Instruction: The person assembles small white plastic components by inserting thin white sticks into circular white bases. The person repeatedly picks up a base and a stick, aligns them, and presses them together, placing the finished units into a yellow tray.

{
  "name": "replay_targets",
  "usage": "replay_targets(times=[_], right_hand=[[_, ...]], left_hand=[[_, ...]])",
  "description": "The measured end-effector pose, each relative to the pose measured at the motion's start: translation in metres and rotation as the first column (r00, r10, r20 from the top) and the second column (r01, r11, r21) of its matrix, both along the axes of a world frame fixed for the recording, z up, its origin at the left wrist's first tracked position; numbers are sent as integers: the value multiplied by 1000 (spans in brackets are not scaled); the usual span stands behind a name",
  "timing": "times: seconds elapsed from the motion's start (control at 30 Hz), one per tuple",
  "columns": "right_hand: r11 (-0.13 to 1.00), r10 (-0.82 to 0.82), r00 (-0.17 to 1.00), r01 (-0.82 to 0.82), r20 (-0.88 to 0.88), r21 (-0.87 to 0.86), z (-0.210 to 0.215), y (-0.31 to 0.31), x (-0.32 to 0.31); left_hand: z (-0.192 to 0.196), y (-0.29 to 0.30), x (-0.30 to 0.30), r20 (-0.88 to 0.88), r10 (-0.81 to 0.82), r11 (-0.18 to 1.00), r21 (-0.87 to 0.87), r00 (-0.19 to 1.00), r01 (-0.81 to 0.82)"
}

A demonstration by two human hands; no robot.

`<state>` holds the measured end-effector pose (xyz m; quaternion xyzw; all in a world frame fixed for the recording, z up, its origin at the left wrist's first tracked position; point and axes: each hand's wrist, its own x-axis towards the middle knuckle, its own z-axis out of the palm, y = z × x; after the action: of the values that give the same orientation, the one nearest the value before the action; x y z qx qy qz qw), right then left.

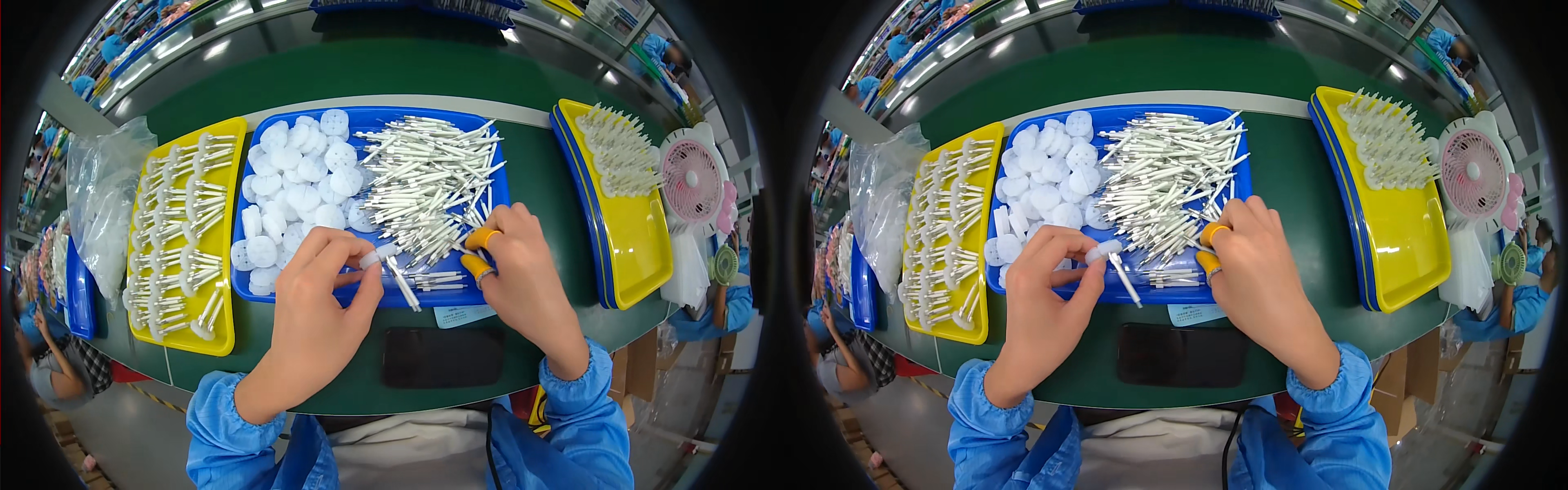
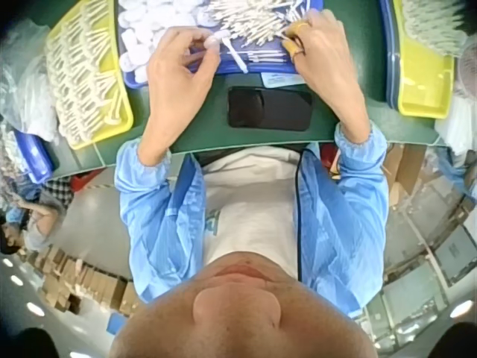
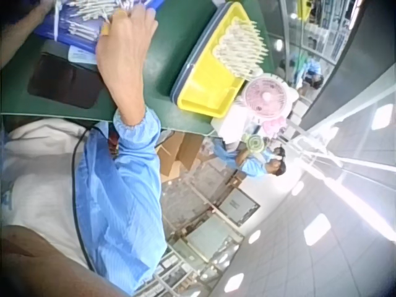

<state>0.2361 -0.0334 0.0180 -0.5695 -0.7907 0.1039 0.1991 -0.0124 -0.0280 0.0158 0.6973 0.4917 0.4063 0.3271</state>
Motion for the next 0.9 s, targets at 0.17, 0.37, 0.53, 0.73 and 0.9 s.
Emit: replay_targets(times=[0.17, 0.37, 0.53, 0.73, 0.9], right_hand=[[1000, 16, 994, -18, -109, -23, 8, -6, -4], [954, 260, 873, -299, -413, -32, 21, -14, -24], [947, 273, 902, -313, -333, -71, 13, -12, -23], [954, 248, 923, -286, -294, -93, 12, -8, -23], [963, 249, 914, -268, -320, -17, 6, -11, -36]], left_hand=[[3, -2, -1, 65, -19, 985, -171, 998, 30], [0, -4, 0, 60, -97, 983, -148, 993, 105], [0, -4, 2, 11, -88, 991, -98, 996, 89], [-1, -6, 3, 15, -38, 990, -134, 999, 40], [-2, -7, 6, -29, -56, 997, -52, 998, 54]])
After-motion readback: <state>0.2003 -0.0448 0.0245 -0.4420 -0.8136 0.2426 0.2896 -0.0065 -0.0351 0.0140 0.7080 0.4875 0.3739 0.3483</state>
